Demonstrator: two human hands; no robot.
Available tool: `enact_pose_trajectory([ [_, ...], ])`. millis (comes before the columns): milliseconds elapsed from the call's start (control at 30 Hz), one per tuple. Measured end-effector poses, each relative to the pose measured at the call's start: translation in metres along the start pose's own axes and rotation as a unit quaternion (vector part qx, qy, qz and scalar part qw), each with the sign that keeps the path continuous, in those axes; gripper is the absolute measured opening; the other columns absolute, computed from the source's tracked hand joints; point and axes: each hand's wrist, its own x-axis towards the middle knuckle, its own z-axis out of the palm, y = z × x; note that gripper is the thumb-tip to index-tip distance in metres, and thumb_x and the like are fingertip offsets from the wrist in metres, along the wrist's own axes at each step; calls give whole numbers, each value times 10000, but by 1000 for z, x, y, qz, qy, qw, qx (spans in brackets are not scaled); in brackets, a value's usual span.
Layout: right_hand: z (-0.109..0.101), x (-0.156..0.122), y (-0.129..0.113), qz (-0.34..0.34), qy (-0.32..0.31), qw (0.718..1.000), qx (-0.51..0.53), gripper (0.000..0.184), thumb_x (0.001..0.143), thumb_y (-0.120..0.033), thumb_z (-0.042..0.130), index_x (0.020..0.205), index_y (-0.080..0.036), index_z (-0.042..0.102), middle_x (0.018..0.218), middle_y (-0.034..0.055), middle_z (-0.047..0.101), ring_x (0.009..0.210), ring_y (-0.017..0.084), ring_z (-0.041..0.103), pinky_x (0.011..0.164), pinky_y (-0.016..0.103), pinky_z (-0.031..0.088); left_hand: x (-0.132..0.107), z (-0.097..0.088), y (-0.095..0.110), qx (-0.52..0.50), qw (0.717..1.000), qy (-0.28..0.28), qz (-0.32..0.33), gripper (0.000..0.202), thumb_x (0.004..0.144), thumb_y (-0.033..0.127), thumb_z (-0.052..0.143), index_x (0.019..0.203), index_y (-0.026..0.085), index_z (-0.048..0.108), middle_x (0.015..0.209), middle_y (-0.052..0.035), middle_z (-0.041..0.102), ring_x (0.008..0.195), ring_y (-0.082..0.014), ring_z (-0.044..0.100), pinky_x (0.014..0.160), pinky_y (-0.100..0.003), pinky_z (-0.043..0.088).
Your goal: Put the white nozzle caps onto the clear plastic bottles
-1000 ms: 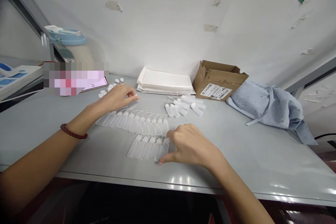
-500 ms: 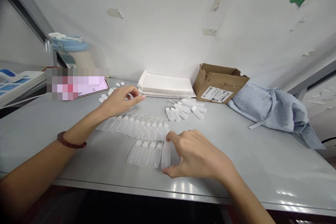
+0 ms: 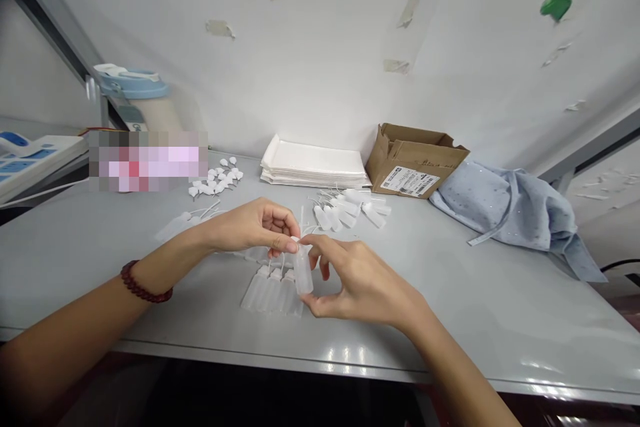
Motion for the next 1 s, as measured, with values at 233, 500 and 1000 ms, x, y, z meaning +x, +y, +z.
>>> enact_pose_trajectory([
  [233,-2,0,1,-23,27,999,-3,553,719,-196,690,1229,-222,477,894,7,651,655,123,594,606,246,503,-4,-4,2,25,999,25,-8,224,703,336,770,788,150,680,628,17,638,539,-76,565,551,-195,461],
  [500,-3,0,2,-28,32,999,3,563,713,-175,693,1241,-217,503,867,5,653,652,123,591,623,244,512,-4,-3,3,8,999,34,19,152,747,276,741,811,147,691,656,26,630,561,-58,572,574,-172,477],
  [1000,-4,-2,3,-71,52,996,27,636,750,-120,643,1351,-247,477,809,-7,646,636,117,568,633,247,521,-3,-1,-1,-10,999,40,33,164,777,299,710,824,142,702,680,4,634,583,-85,596,604,-217,525],
])
